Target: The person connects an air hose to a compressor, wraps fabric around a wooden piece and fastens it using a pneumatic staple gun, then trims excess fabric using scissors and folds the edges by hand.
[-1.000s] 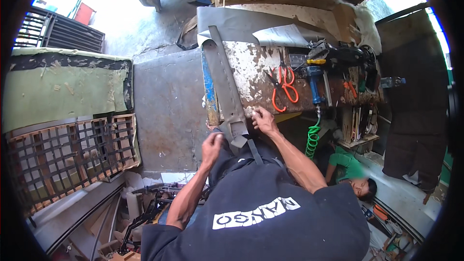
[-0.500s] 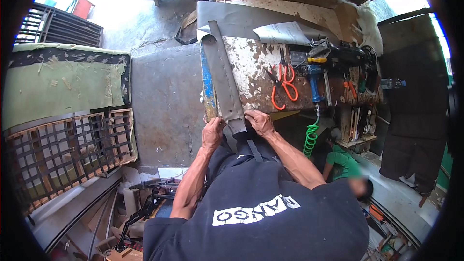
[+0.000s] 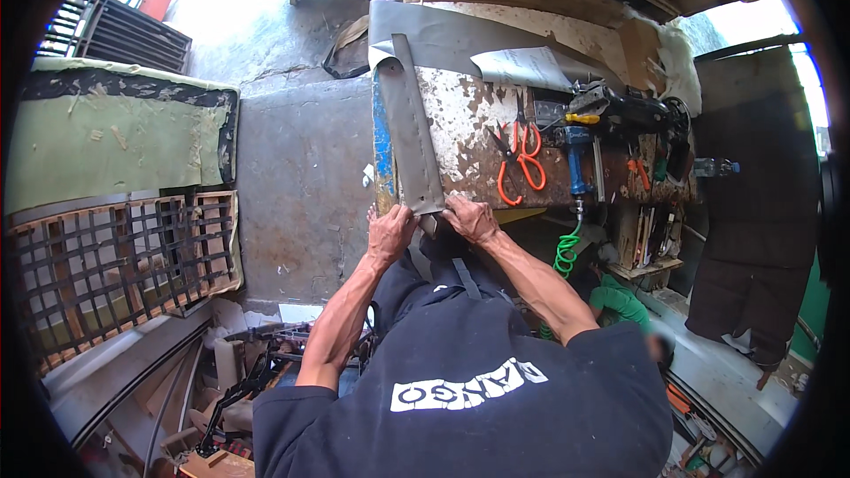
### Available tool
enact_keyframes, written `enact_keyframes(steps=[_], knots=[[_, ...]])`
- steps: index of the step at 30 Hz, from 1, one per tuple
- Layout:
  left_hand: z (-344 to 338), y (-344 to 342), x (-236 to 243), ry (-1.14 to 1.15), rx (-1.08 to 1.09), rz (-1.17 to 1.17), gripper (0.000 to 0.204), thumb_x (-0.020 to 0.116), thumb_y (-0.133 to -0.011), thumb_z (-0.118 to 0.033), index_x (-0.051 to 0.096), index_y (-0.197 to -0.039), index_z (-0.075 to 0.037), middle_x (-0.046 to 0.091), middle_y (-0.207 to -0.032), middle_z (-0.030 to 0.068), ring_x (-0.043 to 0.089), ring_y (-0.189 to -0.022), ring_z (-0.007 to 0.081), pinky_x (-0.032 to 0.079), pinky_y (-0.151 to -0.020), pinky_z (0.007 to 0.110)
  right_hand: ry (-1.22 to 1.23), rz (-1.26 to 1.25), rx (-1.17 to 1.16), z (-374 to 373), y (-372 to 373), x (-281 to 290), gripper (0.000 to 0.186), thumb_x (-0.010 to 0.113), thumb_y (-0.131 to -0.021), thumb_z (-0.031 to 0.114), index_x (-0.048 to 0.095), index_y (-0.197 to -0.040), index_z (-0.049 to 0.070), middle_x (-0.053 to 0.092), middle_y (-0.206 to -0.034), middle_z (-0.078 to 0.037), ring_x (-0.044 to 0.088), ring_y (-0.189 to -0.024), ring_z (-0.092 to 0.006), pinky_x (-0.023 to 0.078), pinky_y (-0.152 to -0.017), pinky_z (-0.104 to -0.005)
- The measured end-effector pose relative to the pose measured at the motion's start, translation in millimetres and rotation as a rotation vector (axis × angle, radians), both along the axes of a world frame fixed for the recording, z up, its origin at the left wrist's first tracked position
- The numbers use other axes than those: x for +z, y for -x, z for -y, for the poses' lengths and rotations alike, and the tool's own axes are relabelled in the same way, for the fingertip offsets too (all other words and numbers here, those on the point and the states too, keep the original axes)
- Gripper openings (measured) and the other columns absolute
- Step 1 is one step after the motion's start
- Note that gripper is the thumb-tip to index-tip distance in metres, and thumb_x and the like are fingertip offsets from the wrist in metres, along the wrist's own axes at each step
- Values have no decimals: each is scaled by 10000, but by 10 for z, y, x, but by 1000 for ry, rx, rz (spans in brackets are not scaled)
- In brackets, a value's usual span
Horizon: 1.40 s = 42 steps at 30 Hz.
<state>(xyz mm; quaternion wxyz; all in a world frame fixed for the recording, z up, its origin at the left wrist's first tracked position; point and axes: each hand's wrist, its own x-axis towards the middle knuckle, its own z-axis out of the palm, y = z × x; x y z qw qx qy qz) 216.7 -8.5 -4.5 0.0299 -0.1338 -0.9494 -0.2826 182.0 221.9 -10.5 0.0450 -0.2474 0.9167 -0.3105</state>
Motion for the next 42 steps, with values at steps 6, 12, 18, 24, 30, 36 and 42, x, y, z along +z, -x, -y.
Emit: enact_keyframes(steps=[6,12,18,24,30,36,42], knots=[[-2,236,-26,-44,-116,-105,125,651,-875,-164,553,-889,-88,535,-790,84,608,-673,286,505,-565,391,-47,-3,40,52,248,68,169,662,-883,206,576,-982,100,609,-912,-106,661,-791,-343,548,-628,-443],[70,216,-63,67,-226,-98,101,597,-860,-113,581,-958,-95,551,-852,72,615,-807,248,503,-710,383,33,-119,184,22,304,89,183,661,-855,155,597,-1022,116,607,-918,-76,656,-867,-283,558,-664,-404],[177,114,-65,103,-315,-98,285,593,-845,-120,612,-1124,-64,600,-1086,110,621,-1007,260,490,-851,372,69,-121,215,-45,280,105,198,681,-849,125,614,-1035,104,620,-954,-76,645,-864,-289,562,-691,-388],[221,-36,-47,247,-343,-163,439,582,-834,-125,605,-1266,-51,575,-1203,121,555,-1178,265,449,-987,390,54,-208,273,-138,206,131,294,664,-816,117,667,-1110,131,607,-1044,-91,631,-943,-288,565,-761,-387],[99,5,-118,277,-360,-200,376,604,-813,-147,650,-1160,-7,579,-1172,105,556,-1163,258,450,-984,398,-150,-242,292,-99,98,116,334,608,-782,144,669,-1109,110,556,-1120,-59,553,-1047,-251,531,-831,-384],[125,-66,-122,219,-323,-311,377,600,-798,-153,658,-1142,-11,581,-1158,105,562,-1154,260,443,-1029,416,-238,-315,319,-132,-2,57,414,567,-827,172,613,-1233,110,506,-1262,-61,509,-1199,-272,486,-935,-452],[89,-29,-125,242,-351,-234,355,596,-788,-162,663,-1108,-22,581,-1204,115,550,-1193,278,440,-1042,420,-212,-327,329,-122,32,-13,407,572,-825,177,629,-1224,122,524,-1260,-38,524,-1178,-270,484,-939,-447]])
